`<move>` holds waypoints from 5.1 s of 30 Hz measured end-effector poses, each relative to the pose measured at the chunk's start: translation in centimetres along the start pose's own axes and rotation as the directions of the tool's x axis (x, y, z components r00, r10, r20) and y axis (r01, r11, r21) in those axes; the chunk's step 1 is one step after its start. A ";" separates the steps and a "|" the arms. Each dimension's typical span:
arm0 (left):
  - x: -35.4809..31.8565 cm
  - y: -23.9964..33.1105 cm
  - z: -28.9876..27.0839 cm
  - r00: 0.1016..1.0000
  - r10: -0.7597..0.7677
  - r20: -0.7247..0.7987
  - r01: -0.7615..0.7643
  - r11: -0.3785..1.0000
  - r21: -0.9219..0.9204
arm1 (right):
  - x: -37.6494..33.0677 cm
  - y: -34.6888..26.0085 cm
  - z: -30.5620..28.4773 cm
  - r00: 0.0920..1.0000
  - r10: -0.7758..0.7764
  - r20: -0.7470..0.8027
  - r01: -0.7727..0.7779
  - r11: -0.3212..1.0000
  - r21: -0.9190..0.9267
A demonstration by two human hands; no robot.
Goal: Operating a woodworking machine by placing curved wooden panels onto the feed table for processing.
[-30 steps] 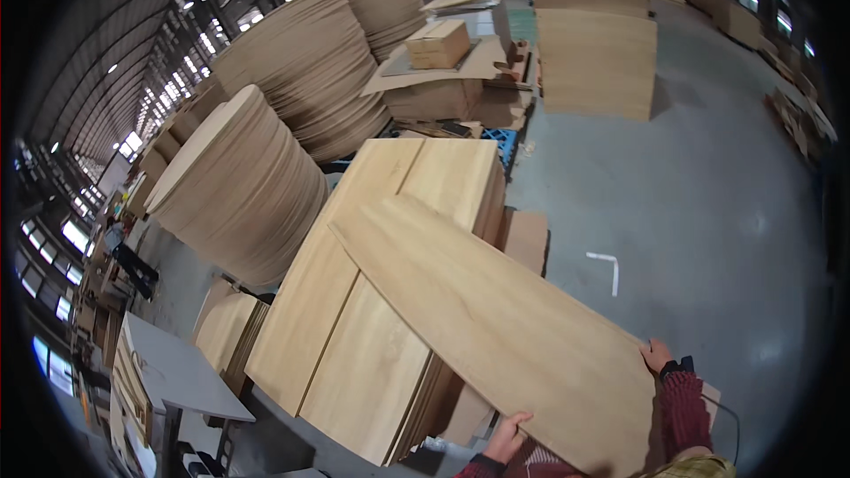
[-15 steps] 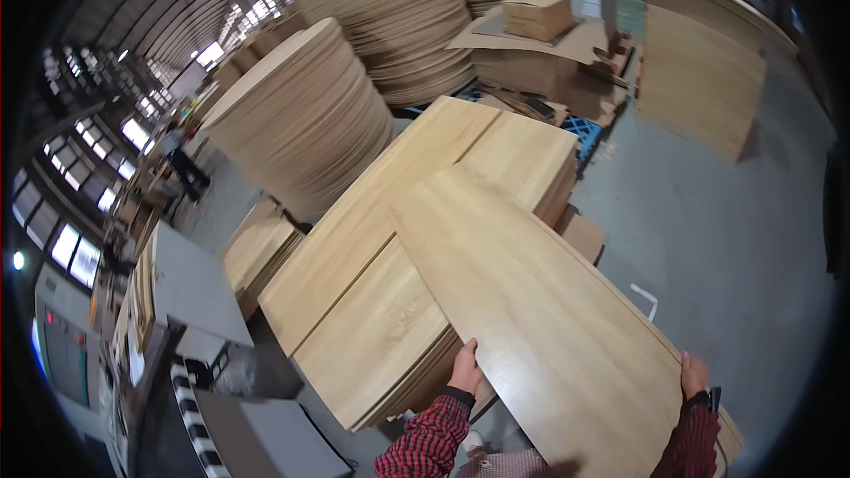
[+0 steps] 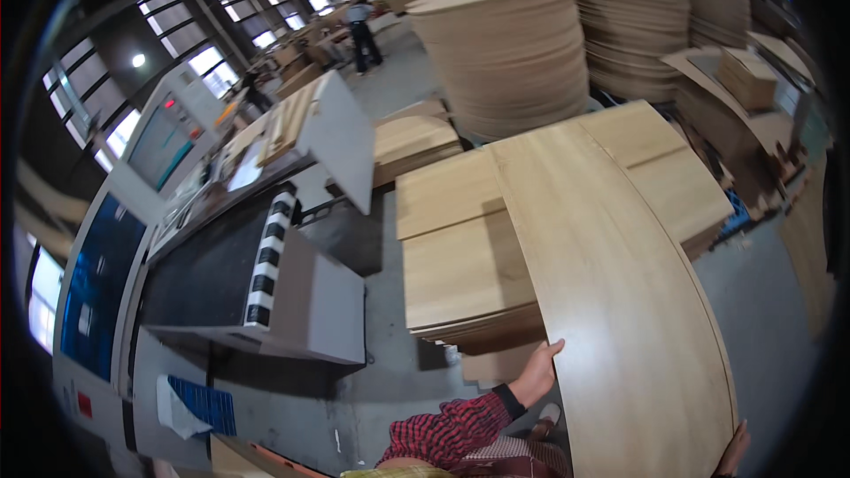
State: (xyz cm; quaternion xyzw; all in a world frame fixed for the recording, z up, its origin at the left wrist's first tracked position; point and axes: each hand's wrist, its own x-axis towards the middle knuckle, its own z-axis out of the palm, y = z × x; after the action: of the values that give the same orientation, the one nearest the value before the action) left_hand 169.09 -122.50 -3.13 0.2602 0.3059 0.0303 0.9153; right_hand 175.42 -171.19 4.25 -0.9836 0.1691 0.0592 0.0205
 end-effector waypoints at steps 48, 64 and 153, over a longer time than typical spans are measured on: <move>-55.0 43.5 -61.2 0.547 0.561 -0.621 -0.745 0.665 -0.056 | -65.5 -92.0 -4.8 -0.274 -0.698 -0.662 0.886 -0.450 0.108; -60.8 53.6 -76.2 -0.014 0.907 -0.421 -0.060 0.420 0.906 | -94.9 -92.0 6.6 -0.685 -0.711 -0.157 0.682 -0.702 0.203; -102.7 125.7 -162.5 0.315 0.948 -0.048 0.479 -0.115 0.870 | -188.2 -131.7 20.3 -0.237 -0.920 -0.312 0.967 -0.256 0.020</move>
State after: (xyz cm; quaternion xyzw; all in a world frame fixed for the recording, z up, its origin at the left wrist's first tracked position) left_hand 5.26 38.34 4.85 0.8132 0.5487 0.1897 0.0393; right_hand 41.26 16.24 10.01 -0.7283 -0.6571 -0.0895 0.1725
